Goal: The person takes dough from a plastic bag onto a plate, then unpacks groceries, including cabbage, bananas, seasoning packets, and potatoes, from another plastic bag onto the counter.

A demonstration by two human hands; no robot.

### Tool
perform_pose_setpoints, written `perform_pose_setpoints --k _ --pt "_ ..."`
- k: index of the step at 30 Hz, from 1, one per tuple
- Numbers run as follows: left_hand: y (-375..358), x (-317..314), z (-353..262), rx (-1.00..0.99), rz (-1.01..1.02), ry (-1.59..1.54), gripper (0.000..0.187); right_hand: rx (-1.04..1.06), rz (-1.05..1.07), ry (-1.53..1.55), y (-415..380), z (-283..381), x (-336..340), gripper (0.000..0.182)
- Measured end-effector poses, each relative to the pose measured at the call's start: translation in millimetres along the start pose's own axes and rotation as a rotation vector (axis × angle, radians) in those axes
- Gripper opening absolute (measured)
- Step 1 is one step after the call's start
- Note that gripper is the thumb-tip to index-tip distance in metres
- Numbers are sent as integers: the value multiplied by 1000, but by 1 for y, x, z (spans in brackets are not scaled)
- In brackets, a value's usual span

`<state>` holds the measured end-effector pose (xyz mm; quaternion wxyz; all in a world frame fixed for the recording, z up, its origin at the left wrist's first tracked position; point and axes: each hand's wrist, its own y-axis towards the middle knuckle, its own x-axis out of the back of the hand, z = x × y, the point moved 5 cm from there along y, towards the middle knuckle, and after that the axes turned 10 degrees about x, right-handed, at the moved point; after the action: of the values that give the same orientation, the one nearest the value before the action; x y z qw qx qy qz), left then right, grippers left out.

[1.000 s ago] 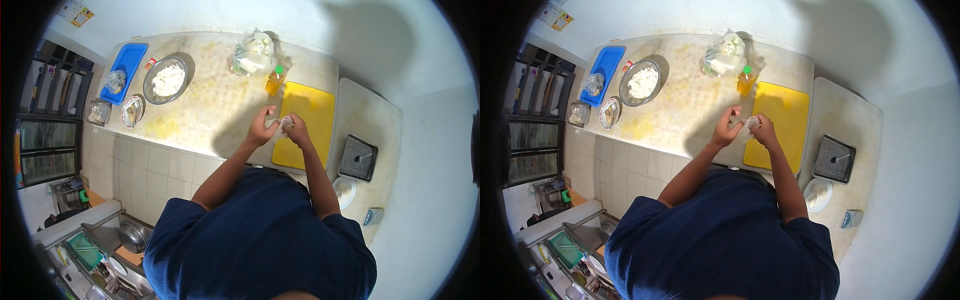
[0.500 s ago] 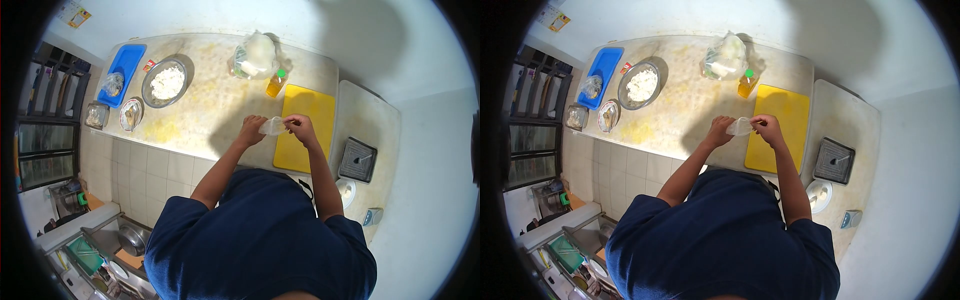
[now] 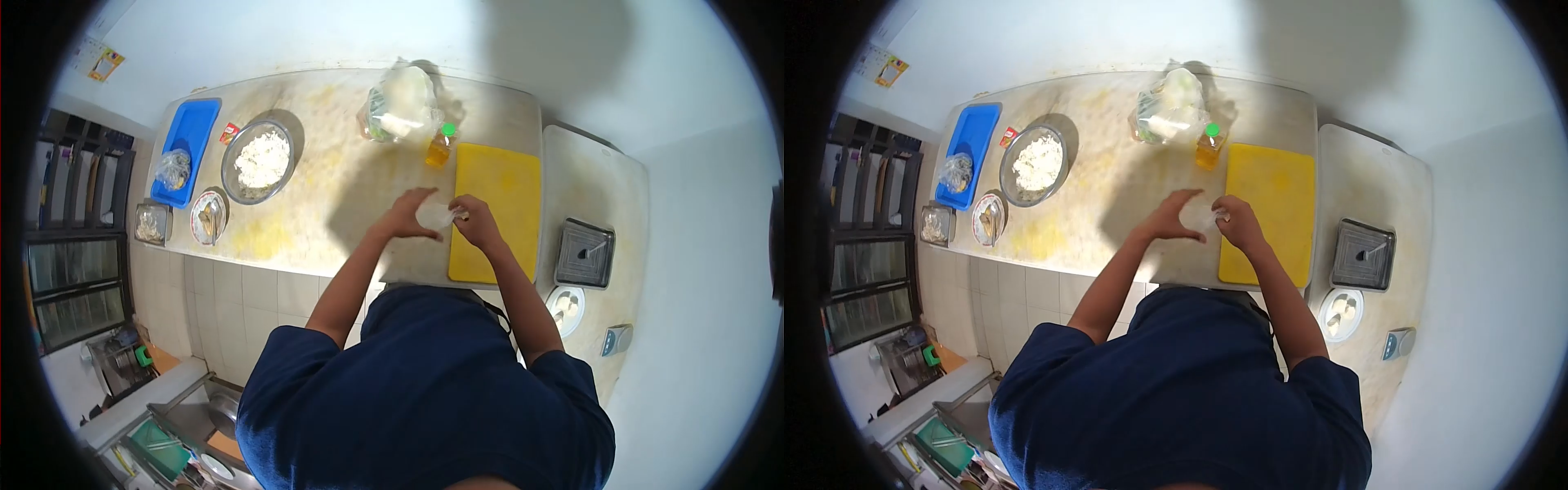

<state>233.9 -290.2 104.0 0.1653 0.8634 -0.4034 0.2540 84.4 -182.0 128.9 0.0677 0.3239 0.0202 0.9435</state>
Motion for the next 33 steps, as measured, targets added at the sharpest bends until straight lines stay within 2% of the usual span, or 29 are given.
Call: perform_pose_setpoints --k 2,5,7,10,13,16,19,22,25,31,33 --pt "23 17 19 -25 -133 -16 50 -49 -124 -34 -3 16 15 29" --pt "75 65 42 58 -442 -33 44 -189 -194 -44 -15 -1 22 26" --pt "110 94 37 229 -391 -140 39 -182 -274 -11 -21 -11 27 26" --pt "146 104 24 283 -402 339 35 -221 -331 74 -27 -15 28 30" --pt "162 97 16 264 -464 455 31 -310 -318 138 -34 -29 18 38" --pt "174 82 45 143 -533 128 22 -395 -259 135 -47 -36 13 46" --pt "166 74 71 157 -543 -416 12 -421 -218 98 -58 -42 7 49" --pt "139 67 84 407 -457 -788 10 -441 -202 95 -66 -45 5 51" --pt "112 77 80 408 -495 -1092 16 -437 -182 83 -69 -49 3 52" --pt "93 118 55 330 -499 -1289 33 -443 -134 71 -66 -48 -2 53" --pt "88 126 45 367 -453 -1316 36 -438 -118 78 -66 -49 -6 53"
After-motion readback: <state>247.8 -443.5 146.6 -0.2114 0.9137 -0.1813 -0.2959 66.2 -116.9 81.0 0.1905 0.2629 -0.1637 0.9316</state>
